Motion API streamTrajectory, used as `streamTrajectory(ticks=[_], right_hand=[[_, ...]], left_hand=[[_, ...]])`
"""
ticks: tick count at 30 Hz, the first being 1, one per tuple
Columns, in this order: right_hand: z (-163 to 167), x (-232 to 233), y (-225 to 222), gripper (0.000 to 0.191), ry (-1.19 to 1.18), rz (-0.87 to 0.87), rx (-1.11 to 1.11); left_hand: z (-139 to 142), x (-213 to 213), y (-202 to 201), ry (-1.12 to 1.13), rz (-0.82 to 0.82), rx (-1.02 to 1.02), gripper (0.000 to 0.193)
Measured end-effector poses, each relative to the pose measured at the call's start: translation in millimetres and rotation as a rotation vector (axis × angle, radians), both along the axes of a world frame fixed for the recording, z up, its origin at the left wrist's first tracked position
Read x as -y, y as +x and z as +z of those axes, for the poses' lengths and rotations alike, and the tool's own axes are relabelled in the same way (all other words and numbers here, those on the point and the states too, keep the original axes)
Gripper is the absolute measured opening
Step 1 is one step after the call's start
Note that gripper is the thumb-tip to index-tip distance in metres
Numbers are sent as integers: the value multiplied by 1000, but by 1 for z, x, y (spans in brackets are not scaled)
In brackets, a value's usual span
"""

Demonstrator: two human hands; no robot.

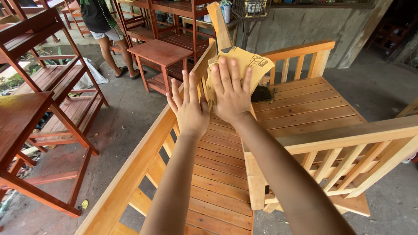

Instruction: The person sands a light-colored wooden bench with sandpaper, rubbing the backrest, armrests and seat slats by hand. They steady the bench with one hand while sanding different surfaces, then flip the bench over to sand its underside and legs.

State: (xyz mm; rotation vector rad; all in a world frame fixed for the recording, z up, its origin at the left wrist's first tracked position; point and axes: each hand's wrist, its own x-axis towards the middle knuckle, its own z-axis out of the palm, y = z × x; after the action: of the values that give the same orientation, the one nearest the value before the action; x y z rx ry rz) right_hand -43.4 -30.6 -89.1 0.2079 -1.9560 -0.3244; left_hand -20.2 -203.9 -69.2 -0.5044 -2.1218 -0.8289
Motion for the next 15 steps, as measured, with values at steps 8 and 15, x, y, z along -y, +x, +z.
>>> streamTrajectory(ticks=[8, 15], right_hand=[[-79, -30, 63, 60, 45, 25, 93], [13, 5, -4, 63, -74, -8, -34]], left_hand=[[-8, 5, 0, -34, 18, 13, 76], [-5, 13, -6, -6, 54, 11, 74]])
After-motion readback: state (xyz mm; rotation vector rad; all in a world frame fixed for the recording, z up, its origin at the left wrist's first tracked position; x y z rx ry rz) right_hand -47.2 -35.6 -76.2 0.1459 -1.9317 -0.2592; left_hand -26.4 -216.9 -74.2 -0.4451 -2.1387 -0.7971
